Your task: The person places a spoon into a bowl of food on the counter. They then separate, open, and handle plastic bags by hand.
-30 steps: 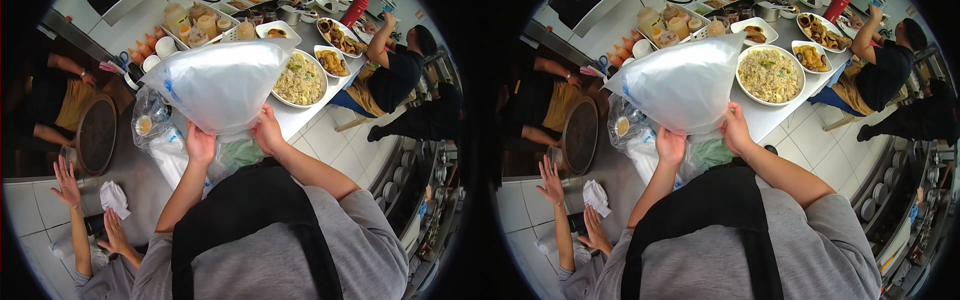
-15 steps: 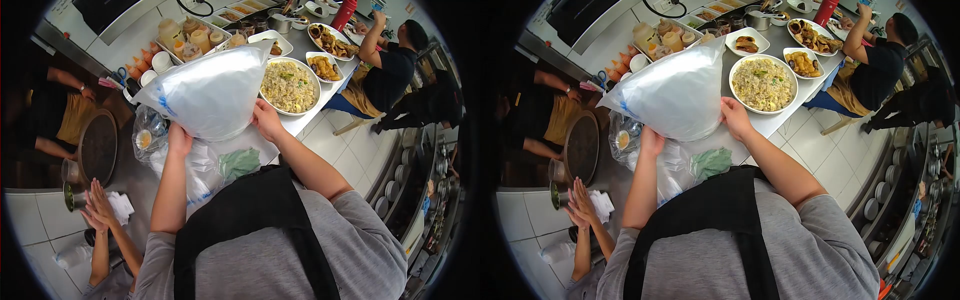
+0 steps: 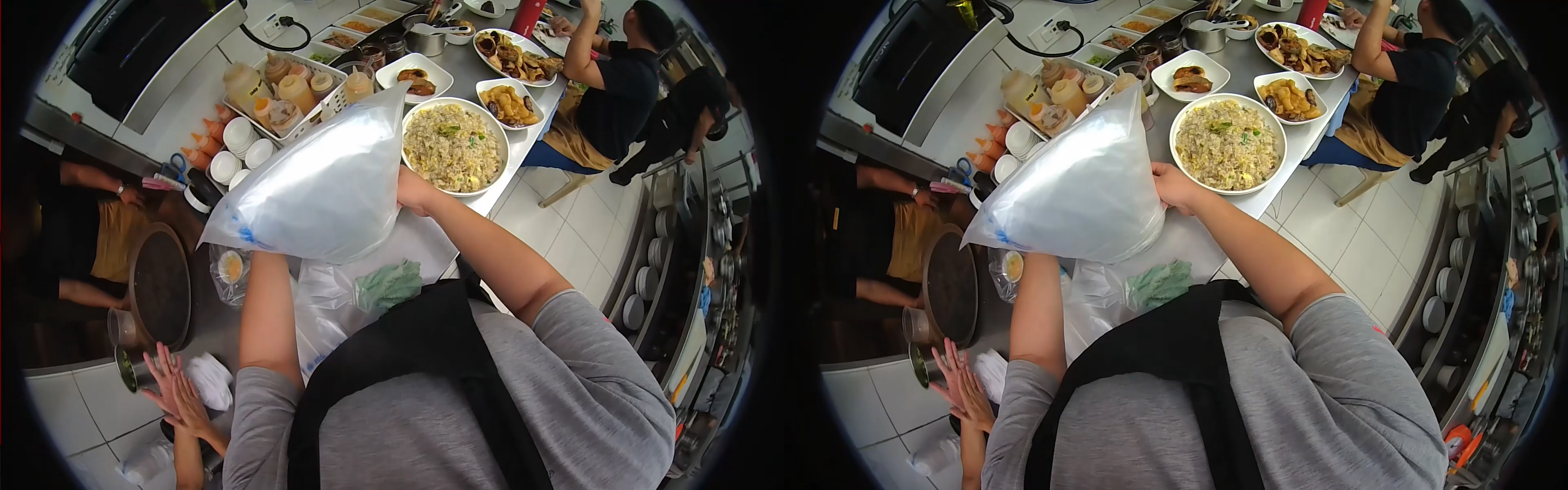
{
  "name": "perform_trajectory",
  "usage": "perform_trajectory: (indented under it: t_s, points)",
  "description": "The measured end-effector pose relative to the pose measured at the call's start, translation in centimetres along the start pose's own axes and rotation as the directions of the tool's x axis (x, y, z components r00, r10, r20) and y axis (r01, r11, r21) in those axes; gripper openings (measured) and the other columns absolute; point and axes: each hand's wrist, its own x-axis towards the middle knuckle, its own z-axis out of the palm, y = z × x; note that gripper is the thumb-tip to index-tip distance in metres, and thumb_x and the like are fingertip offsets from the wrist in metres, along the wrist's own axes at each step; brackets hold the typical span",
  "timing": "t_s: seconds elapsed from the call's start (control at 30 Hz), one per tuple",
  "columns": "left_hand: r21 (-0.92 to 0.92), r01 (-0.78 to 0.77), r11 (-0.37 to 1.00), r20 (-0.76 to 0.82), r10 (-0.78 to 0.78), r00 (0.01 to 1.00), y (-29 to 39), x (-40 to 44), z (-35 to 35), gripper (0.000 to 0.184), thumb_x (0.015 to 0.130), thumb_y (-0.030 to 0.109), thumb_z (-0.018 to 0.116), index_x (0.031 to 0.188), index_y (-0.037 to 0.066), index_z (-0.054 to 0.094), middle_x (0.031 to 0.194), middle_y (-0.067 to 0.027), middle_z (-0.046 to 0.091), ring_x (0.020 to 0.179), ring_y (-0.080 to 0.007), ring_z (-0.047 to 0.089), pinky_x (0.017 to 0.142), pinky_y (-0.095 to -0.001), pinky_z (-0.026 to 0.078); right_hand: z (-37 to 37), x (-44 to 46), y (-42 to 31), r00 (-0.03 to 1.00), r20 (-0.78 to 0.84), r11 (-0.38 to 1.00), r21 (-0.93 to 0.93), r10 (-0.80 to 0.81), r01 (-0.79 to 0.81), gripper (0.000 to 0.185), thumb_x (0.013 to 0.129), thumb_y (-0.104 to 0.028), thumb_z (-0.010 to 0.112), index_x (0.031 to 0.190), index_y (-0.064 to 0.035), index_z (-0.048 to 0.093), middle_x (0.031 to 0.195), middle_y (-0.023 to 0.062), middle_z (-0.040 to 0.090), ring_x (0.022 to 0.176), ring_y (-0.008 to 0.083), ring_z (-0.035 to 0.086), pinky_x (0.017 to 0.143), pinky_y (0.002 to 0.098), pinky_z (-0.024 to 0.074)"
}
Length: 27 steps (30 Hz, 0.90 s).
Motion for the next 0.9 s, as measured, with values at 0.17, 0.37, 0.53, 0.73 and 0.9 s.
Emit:
perform_trajectory:
  t_s: [0.17, 0.37, 0.53, 0.73, 0.9]
  points:
    - [0.009, -0.021, 1.000, -0.068, 0.022, 0.997, -1.4, 0.4, -0.3, 0.050, 0.095, 0.040, 0.040, 0.135, 0.010, 0.041, 0.135, -0.0089, 0.048, 0.119, -0.0272, 0.048, 0.099, -0.0437, 0.042, -1.3, 1.9, 2.7, 0.984, 0.143, 0.931, 0.335, 0.105, -0.148, 0.026, 0.092, -0.024, 0.058, 0.114, -0.0092, 0.057, 0.082, 0.0003, 0.064, 0.058, 0.0061, 0.056, 0.049, 0.0209, 0.0435]
    - [0.045, -0.025, 0.999, -0.104, 0.030, 0.994, -2.3, 0.8, 0.1, 0.049, 0.095, 0.037, 0.043, 0.135, 0.009, 0.041, 0.134, -0.0091, 0.049, 0.120, -0.0269, 0.048, 0.100, -0.0432, 0.041, 0.3, 2.0, 4.4, 0.985, -0.043, 0.844, 0.522, 0.168, -0.121, 0.014, 0.090, -0.019, 0.060, 0.100, -0.0091, 0.057, 0.076, -0.0004, 0.061, 0.053, 0.0083, 0.053, 0.046, 0.0228, 0.0425]
    - [0.080, -0.041, 0.996, -0.108, 0.050, 0.993, -2.1, -1.0, 1.1, 0.048, 0.094, 0.035, 0.045, 0.135, 0.009, 0.042, 0.133, -0.0093, 0.049, 0.120, -0.0267, 0.047, 0.100, -0.0428, 0.040, 0.8, 2.4, 7.0, 0.947, -0.322, 0.883, 0.444, -0.001, 0.152, 0.013, 0.092, -0.020, 0.058, 0.094, -0.0079, 0.054, 0.079, -0.0013, 0.060, 0.060, 0.0069, 0.051, 0.053, 0.0225, 0.0432]
    - [0.092, -0.220, 0.971, -0.140, 0.232, 0.963, -5.2, -7.7, 4.5, 0.052, 0.097, 0.040, 0.039, 0.136, 0.006, 0.038, 0.137, -0.0101, 0.044, 0.124, -0.0248, 0.043, 0.104, -0.0404, 0.035, -1.2, -4.4, 3.2, 0.972, -0.176, 0.941, 0.273, -0.155, 0.200, 0.051, 0.090, -0.031, 0.059, 0.130, -0.0042, 0.041, 0.117, 0.0119, 0.051, 0.098, 0.0173, 0.052, 0.086, 0.0352, 0.0436]
    - [0.843, -0.427, 0.326, 0.166, 0.597, 0.785, -9.9, -10.8, 5.3, 0.054, 0.094, 0.037, 0.052, 0.130, -0.001, 0.037, 0.130, -0.0136, 0.046, 0.121, -0.0223, 0.043, 0.103, -0.0363, 0.032, 0.4, -4.0, 6.7, 0.802, 0.037, 0.726, -0.402, -0.596, 0.558, 0.076, 0.083, -0.037, 0.067, 0.139, -0.0038, 0.030, 0.131, 0.0198, 0.040, 0.119, 0.0295, 0.043, 0.101, 0.0395, 0.0350]
